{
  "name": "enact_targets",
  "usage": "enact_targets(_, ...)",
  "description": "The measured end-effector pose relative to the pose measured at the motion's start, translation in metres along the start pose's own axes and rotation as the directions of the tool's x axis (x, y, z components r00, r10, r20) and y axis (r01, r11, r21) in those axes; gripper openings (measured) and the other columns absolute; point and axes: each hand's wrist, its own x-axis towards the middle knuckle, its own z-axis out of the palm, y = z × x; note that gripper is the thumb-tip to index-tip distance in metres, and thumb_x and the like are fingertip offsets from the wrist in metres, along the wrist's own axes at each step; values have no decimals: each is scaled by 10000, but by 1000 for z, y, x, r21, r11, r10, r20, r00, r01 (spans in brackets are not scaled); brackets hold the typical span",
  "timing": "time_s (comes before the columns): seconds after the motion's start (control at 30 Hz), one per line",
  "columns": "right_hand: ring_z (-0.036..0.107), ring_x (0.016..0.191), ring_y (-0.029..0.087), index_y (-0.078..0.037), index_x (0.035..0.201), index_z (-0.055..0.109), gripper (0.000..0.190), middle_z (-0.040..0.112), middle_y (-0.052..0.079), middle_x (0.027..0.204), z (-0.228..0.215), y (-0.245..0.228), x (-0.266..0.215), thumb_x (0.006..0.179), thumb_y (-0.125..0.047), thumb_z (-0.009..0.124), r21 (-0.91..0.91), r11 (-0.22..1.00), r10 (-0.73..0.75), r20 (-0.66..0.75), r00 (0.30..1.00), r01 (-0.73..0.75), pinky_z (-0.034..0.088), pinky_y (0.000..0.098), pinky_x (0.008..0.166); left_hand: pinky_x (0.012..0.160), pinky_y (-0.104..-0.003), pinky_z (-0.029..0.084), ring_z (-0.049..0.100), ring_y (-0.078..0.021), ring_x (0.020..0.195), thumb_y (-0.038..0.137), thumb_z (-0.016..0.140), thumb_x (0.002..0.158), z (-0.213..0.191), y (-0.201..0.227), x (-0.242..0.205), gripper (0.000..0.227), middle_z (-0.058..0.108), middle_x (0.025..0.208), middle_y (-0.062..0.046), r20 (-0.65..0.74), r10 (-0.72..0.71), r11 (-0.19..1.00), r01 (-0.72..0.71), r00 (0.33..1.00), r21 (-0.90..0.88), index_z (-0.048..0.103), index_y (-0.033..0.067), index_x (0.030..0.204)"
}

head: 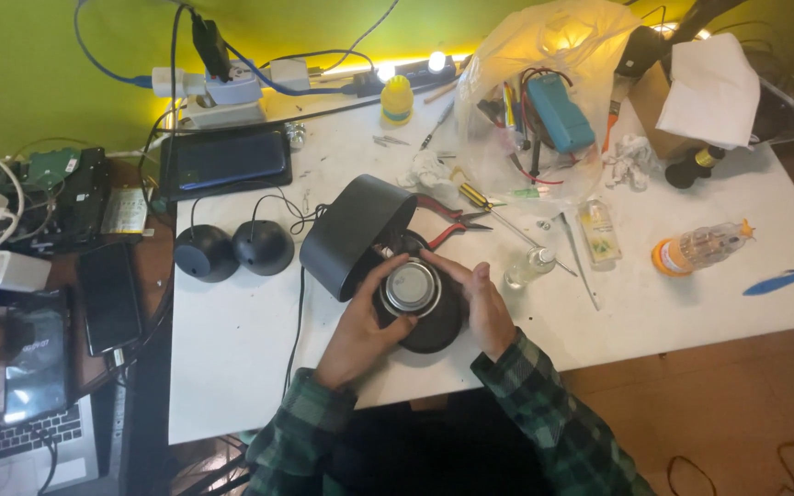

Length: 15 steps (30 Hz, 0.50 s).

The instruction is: The person holds a disassembled speaker driver and applies a white paste from a tube onto the central metal component. They squeeze the tube to dispense the substance and use their finger to spread it across the surface.

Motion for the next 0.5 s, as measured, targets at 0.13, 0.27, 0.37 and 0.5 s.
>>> enact_targets(0.13, 493, 1370, 412, 33, 1405, 574, 1040, 585, 294, 1402, -4, 4, 4, 970, -674, -54, 42, 999, -2, -18, 1000, 3, 328, 491, 1170, 1177, -568, -8, 213, -402, 1471, -24, 719, 726, -1, -5, 4, 757, 492, 1453, -232, 20, -7, 996, 8, 1000, -84, 485, 134, 1428)
enact_targets(0.27, 494, 1376, 380, 28, 1398, 586, 978, 594, 276, 1403, -5, 12, 3, 1006, -630, -22, 143, 990, -6, -34, 999, 10, 346, 468, 1165, 1185, -538, 98, 227, -408, 1464, -40, 743, 705, -1, -8, 4, 792, 460, 1466, -252, 18, -24, 988, 26, 1000, -150, 467, 91, 1436)
enact_targets(0.37, 498, 1368, 398, 39, 1384, 592, 875, 596, 285, 1393, -7, 8, 2, 1046, -562, 55, 135, 991, -12, -40, 999, 17, 344, 478, 1168, 1173, -513, 241, 289, -409, 1440, -70, 755, 688, -1, -13, 6, 827, 440, 1474, -250, 20, -49, 979, 52, 999, -199, 455, 93, 1440)
enact_targets(0.5, 510, 1361, 382, 37, 1368, 613, 709, 610, 278, 1380, -8, 11, 3, 1091, -447, 175, 112, 993, -21, -52, 998, 26, 346, 463, 1168, 1121, -491, 371, 377, -400, 1389, -93, 765, 667, -2, -23, 9, 879, 458, 1435, -264, 34, -76, 955, 83, 996, -283, 421, 82, 1457)
